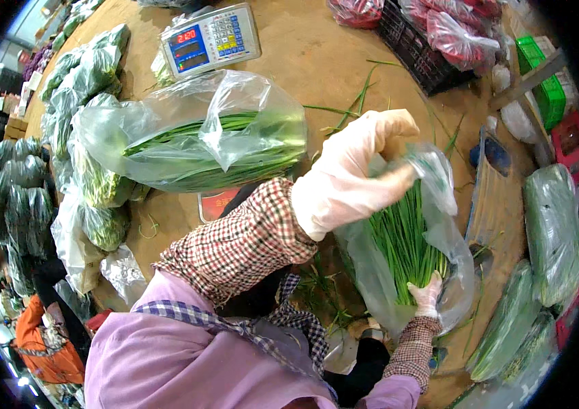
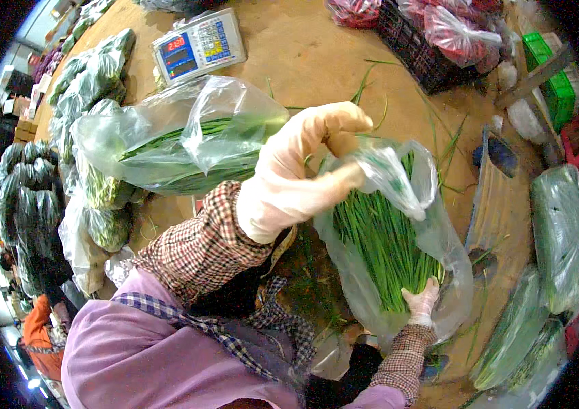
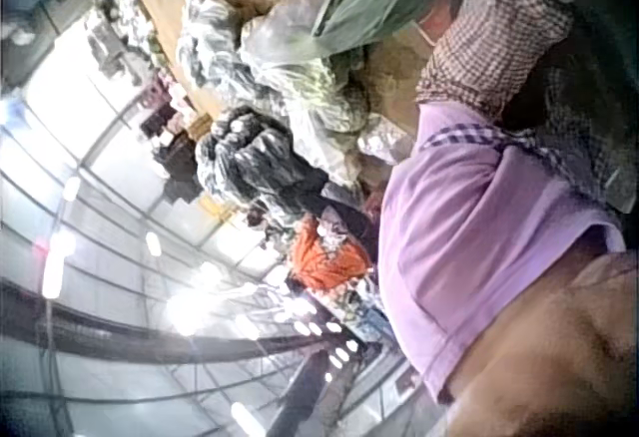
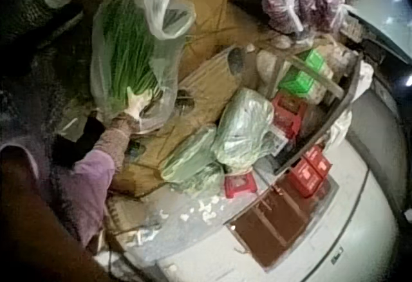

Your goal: The person sits on the floor and repeatedly gathers green onions from a large plastic bag, aligns them into bundles, weighs them on a digital scale, and places them into smaller plastic bags. The person also handles other leafy vegetables and plastic bags during the process.

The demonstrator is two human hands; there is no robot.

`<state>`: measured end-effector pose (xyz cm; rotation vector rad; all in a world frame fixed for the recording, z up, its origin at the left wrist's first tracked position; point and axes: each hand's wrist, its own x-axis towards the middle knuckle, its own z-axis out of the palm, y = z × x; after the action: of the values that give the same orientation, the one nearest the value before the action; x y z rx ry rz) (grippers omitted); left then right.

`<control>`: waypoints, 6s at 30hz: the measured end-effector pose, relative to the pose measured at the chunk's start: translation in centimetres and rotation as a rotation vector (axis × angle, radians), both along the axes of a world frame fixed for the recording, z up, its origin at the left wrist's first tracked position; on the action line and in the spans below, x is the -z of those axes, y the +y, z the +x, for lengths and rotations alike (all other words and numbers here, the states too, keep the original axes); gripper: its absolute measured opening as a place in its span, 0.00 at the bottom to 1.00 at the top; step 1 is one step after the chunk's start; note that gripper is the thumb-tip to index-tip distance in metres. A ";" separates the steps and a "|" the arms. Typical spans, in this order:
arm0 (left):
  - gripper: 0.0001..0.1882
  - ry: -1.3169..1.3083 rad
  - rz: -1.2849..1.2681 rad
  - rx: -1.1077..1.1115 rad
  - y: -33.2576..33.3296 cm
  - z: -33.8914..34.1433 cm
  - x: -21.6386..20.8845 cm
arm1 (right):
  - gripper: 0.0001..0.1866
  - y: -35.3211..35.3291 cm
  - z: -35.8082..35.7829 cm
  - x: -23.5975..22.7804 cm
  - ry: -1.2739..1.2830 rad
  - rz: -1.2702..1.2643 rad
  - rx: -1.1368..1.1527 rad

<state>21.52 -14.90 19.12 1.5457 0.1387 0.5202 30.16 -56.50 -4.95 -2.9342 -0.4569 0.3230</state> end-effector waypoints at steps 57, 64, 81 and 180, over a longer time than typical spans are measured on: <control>0.10 0.856 -1.151 0.458 -9.3 -8.6 18.7 | 0.19 11.9 -15.2 -8.6 1.153 1.477 0.653; 0.08 0.915 -0.654 0.232 -8.9 -9.0 13.9 | 0.28 9.0 -13.5 -11.0 0.293 0.239 0.421; 0.22 0.744 -1.238 0.519 -12.9 -12.4 16.4 | 0.15 4.3 -13.1 -13.7 1.018 1.381 0.866; 0.24 0.427 -0.985 0.519 -4.1 -9.3 3.7 | 0.22 10.6 -19.4 -6.4 1.125 1.434 0.764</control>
<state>12.23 -19.02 15.40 0.6456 0.2619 -0.2920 10.73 -45.86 1.41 -1.0740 0.4465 0.8930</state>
